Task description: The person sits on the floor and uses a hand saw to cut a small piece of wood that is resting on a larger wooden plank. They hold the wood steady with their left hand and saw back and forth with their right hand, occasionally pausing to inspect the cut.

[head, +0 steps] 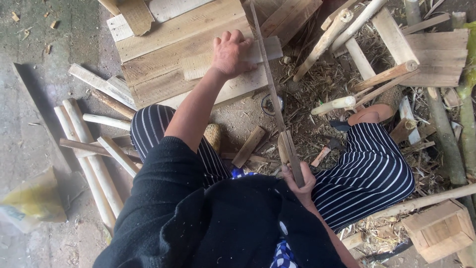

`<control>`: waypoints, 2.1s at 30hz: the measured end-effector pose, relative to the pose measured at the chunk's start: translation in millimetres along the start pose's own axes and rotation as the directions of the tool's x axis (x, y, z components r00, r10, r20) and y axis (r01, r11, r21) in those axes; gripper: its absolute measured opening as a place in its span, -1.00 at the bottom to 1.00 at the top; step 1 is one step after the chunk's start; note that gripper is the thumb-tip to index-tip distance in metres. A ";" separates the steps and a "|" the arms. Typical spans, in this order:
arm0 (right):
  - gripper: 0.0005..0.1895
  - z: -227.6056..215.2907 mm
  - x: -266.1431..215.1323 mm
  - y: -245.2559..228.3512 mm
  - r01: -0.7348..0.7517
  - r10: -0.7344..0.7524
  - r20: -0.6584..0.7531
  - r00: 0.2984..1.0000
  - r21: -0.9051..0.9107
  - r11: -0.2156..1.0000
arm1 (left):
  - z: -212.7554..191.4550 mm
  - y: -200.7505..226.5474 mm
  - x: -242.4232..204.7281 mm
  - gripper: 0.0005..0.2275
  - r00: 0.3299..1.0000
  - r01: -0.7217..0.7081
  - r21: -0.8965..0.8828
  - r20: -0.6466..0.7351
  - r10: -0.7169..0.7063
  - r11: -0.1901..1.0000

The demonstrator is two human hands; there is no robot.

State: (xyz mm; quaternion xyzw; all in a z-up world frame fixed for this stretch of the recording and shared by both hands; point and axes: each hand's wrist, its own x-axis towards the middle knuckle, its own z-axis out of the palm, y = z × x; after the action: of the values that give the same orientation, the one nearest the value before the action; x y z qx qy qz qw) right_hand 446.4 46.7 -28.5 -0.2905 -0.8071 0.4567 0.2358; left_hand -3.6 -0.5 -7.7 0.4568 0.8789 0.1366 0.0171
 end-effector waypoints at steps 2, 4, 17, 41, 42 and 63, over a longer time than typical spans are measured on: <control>-0.82 6.7 27.3 -23.1 -0.001 -0.007 0.082 0.997 0.094 0.996 | -5.7 1.4 -1.0 -0.43 1.000 -0.011 0.005 0.014 0.011 1.000; -0.91 20.7 58.5 -47.2 -0.014 -0.016 0.159 0.987 0.185 0.983 | -7.7 2.5 -4.2 -0.51 0.999 -0.025 0.008 0.031 0.025 1.000; -0.70 35.0 43.8 105.0 -0.172 -0.070 0.399 0.914 0.539 0.825 | -13.1 6.3 1.7 -0.50 0.998 0.045 -0.031 0.053 -0.043 0.999; -0.51 28.6 22.1 170.6 -0.216 -0.092 0.350 0.932 0.741 0.636 | -17.9 12.4 2.9 -0.47 0.996 0.049 -0.097 0.075 -0.042 0.994; -0.10 31.1 -50.5 257.4 -0.543 -0.240 0.503 0.830 0.827 -0.145 | -14.1 10.1 -2.8 -0.52 0.996 0.052 -0.079 0.077 -0.046 0.996; -0.85 -75.3 97.7 -101.6 0.339 -0.348 -0.048 0.936 0.390 0.856 | -0.8 6.0 -1.4 -0.29 0.996 0.088 -0.004 0.031 -0.088 0.996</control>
State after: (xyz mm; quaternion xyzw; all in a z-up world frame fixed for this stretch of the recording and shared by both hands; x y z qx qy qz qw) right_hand 398.9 116.7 107.1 -0.0834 -0.7408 0.5629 0.3569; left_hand 1.9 1.5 -5.5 0.4195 0.8975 0.1308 0.0377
